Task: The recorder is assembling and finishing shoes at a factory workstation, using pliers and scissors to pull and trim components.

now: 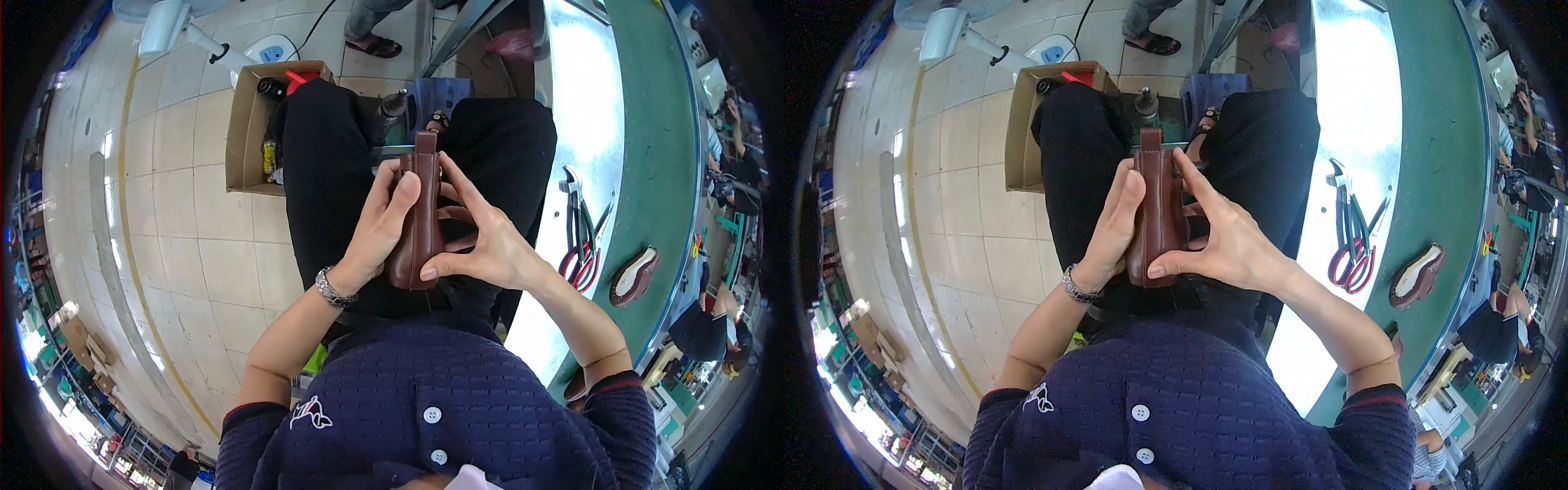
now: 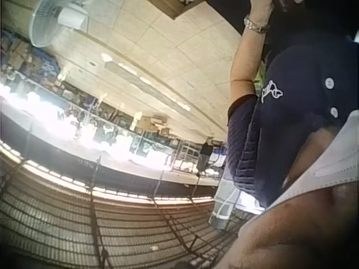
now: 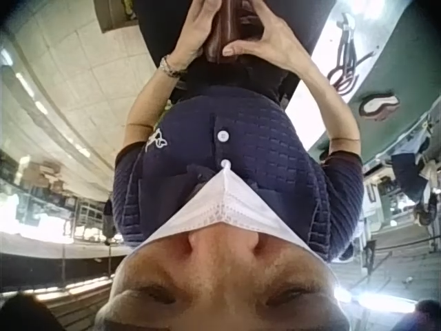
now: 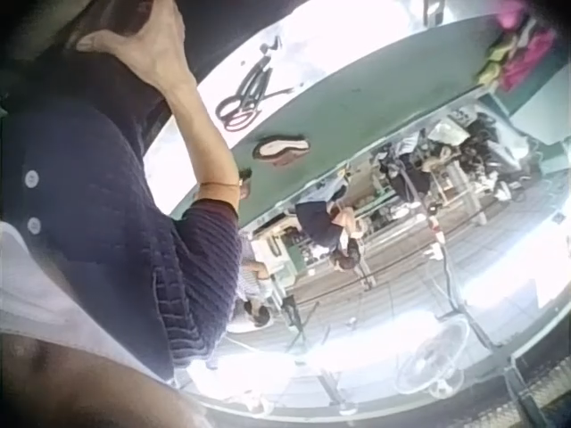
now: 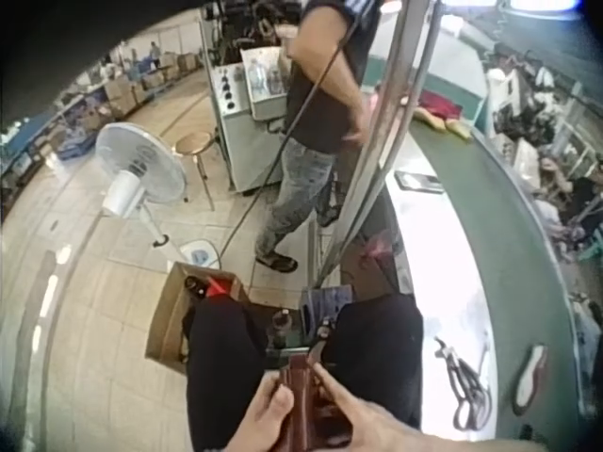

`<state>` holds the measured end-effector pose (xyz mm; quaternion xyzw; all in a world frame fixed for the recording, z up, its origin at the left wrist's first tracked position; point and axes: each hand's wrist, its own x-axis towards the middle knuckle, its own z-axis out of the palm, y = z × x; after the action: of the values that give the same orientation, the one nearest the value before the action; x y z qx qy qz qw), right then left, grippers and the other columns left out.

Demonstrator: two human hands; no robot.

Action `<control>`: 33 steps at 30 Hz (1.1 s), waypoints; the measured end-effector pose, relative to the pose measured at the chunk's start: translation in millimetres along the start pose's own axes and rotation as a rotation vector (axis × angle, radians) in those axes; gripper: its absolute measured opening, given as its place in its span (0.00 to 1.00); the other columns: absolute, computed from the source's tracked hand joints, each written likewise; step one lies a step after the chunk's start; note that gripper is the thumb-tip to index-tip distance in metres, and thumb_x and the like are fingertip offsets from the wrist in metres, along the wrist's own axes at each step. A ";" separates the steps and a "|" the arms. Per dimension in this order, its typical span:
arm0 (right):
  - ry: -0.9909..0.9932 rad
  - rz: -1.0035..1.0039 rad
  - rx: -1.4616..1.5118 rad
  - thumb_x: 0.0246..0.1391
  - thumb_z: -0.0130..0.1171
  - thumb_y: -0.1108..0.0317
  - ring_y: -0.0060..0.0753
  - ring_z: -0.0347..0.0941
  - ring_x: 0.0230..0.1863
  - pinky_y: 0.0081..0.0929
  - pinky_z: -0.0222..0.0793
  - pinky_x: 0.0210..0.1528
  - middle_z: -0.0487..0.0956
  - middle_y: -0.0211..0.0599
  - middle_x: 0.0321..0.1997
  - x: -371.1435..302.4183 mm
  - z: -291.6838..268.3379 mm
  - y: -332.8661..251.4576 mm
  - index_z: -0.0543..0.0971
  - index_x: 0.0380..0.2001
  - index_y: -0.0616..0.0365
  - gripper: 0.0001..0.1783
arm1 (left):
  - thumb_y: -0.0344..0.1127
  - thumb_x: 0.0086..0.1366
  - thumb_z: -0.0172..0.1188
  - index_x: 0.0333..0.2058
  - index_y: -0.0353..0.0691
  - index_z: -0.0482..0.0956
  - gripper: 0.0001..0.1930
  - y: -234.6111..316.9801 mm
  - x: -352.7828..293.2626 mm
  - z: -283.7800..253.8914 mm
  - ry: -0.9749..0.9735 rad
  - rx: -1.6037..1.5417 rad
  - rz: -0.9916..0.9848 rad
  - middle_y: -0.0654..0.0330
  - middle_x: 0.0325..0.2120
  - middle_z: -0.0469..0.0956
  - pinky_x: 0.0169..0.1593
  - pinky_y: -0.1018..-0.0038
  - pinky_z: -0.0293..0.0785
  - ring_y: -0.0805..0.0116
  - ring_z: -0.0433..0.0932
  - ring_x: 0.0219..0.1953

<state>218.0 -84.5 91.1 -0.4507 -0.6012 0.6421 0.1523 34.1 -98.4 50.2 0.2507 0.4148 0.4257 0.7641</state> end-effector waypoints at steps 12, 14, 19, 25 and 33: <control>-0.100 0.018 0.119 0.39 0.75 0.48 0.53 0.68 0.61 0.44 0.74 0.55 0.57 0.55 0.69 1.8 -18.3 6.2 0.45 0.72 0.52 0.65 | 0.60 0.69 0.49 0.53 0.42 0.64 0.27 -0.8 0.2 -2.7 -0.014 0.102 0.069 0.62 0.43 0.71 0.50 0.77 0.71 0.77 0.72 0.45; -0.107 0.034 0.115 0.40 0.75 0.48 0.53 0.68 0.61 0.43 0.75 0.54 0.57 0.54 0.69 1.8 -18.2 3.2 0.45 0.72 0.52 0.64 | 0.59 0.70 0.48 0.53 0.42 0.64 0.27 -2.7 1.9 -5.8 -0.018 0.125 0.078 0.62 0.44 0.71 0.50 0.76 0.70 0.77 0.71 0.45; -0.084 0.014 0.163 0.44 0.73 0.48 0.51 0.69 0.59 0.42 0.76 0.53 0.56 0.54 0.70 1.8 -17.6 2.0 0.47 0.72 0.53 0.60 | 0.62 0.66 0.53 0.63 0.42 0.55 0.38 -7.0 4.1 -21.3 -0.104 0.149 0.021 0.54 0.57 0.66 0.60 0.70 0.65 0.66 0.68 0.58; -0.051 0.006 0.153 0.46 0.70 0.45 0.49 0.68 0.60 0.42 0.73 0.55 0.59 0.52 0.68 7.2 -23.9 17.1 0.49 0.71 0.55 0.58 | 0.67 0.55 0.61 0.71 0.45 0.30 0.60 -26.8 -3.7 -51.2 -0.469 0.223 0.238 0.48 0.70 0.41 0.71 0.62 0.42 0.58 0.44 0.72; -0.077 0.123 0.195 0.40 0.75 0.51 0.42 0.74 0.52 0.39 0.72 0.56 0.66 0.52 0.59 18.6 -29.2 -0.6 0.55 0.68 0.55 0.56 | 0.47 0.62 0.64 0.63 0.43 0.57 0.36 -19.1 -3.7 -6.4 0.015 -0.043 -0.012 0.55 0.54 0.66 0.62 0.68 0.61 0.66 0.66 0.57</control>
<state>229.8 -52.1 88.1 -0.4447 -0.5124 0.7225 0.1329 36.1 -111.2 34.3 0.2285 0.4131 0.4317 0.7686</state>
